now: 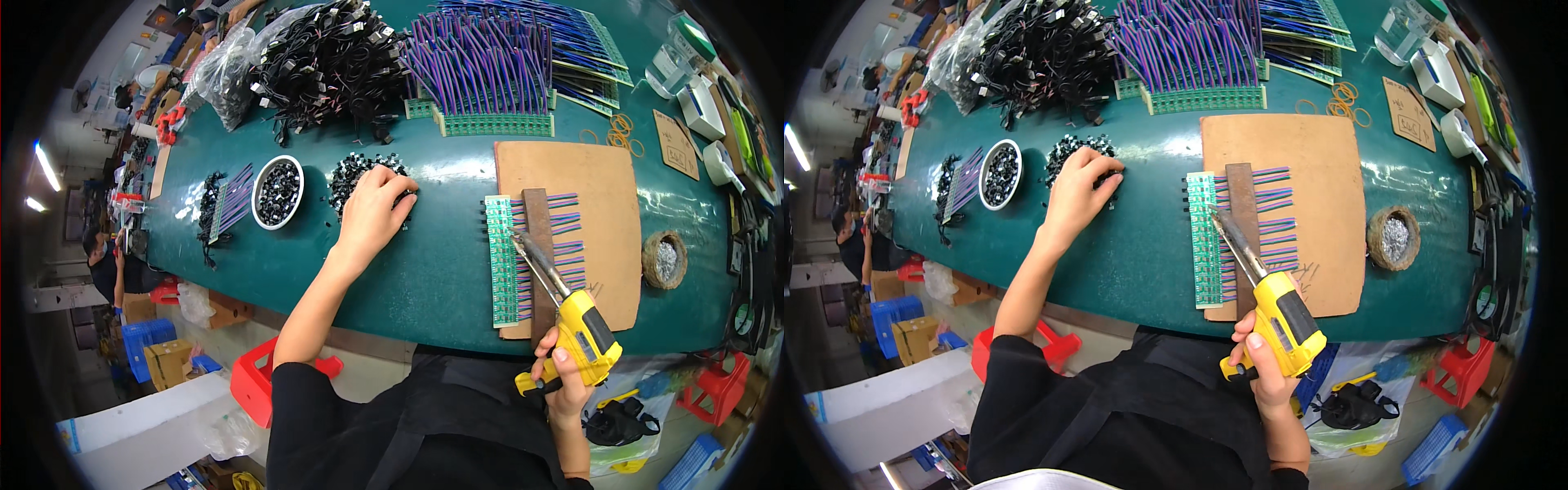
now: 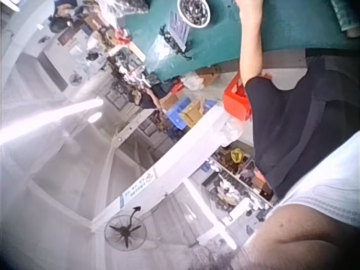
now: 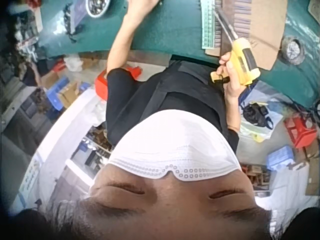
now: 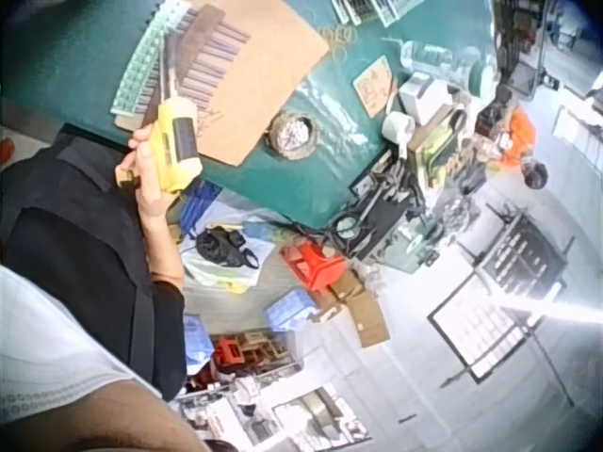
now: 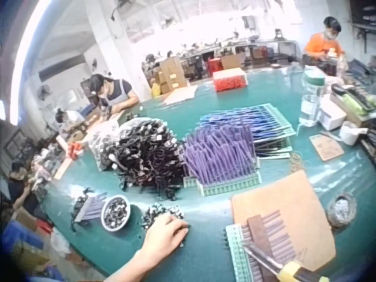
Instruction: The person solders cable wires and small electronic components onto circuit board panels using a soldering tool, positioning the parts onto the boards by hand.
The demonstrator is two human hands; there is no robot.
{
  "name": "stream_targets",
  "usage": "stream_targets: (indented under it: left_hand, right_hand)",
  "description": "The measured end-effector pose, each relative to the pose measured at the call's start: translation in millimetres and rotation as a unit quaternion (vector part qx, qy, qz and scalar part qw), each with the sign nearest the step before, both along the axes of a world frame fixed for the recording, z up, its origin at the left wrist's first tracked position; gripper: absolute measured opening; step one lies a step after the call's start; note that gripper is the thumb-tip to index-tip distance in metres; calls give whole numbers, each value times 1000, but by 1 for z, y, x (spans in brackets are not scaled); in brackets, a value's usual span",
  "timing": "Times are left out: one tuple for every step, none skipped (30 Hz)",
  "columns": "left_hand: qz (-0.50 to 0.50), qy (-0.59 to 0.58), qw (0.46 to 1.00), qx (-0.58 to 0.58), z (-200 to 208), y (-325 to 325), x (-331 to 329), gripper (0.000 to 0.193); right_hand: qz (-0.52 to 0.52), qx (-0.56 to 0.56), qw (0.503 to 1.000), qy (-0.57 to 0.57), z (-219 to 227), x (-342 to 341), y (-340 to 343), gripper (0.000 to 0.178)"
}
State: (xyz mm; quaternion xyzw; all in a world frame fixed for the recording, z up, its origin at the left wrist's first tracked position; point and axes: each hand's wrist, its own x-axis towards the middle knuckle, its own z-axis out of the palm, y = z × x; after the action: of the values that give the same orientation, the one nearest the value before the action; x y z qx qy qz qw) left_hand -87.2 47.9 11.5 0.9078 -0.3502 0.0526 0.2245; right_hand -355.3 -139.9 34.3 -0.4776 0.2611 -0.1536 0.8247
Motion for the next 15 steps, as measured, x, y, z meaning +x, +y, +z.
stream_targets:
  left_hand:
    - [-12, -10, 1000, 6, -1, 0, 1, 11]
    - [-25, -20, 999, 12, -1, -1, 2, 11]
    - [-44, -48, 998, 17, -1, -1, 5, 9]
    - [-48, -46, 998, 15, -1, -3, 5, 9]
    - [-42, -25, 999, 4, -2, -5, 4, 8]
    - [-36, -4, 999, -7, -1, -8, 3, 7]
    - [-22, 97, 995, -34, 4, -12, -2, 6]
    - [-25, 99, 994, -34, 4, -15, -6, 6]
    - [-16, 252, 959, -129, 4, -19, -10, 8]
    - [-5, 397, 891, -218, 3, -22, -12, 9]
    - [-28, 479, 845, -237, 1, -24, -14, 12]
    - [-25, 538, 799, -268, -1, -29, -19, 12]
    - [-15, 576, 770, -273, -1, -32, -24, 12]
    - [-4, 612, 740, -277, -2, -34, -27, 12]
    - [-3, 626, 726, -285, -4, -36, -28, 13]
  right_hand:
    - [3, 6, 1000, 2, 1, 0, 1, 41]
    - [6, 12, 1000, 5, 1, 0, 1, 41]
    - [9, 12, 1000, 2, 1, 0, 1, 44]
    - [5, 10, 1000, 4, 0, -1, 0, 44]
    - [9, 24, 1000, 5, -2, -2, -1, 52]
    - [14, 38, 999, 7, -2, -3, -2, 62]
    - [7, 12, 1000, 0, 1, -1, 0, 48]
    - [3, 11, 1000, 2, 2, 0, 0, 48]
    - [4, 13, 1000, 0, 3, 0, -1, 49]
    - [8, 15, 1000, -1, 3, 0, -1, 50]
    - [7, 14, 1000, 0, 3, -1, -1, 50]
    - [10, 15, 1000, 1, 1, -2, -2, 51]
    - [12, 17, 1000, 1, 1, -2, -2, 52]
    - [12, 17, 1000, 1, 1, -2, -2, 52]
    - [12, 28, 1000, 4, 2, -2, -3, 59]
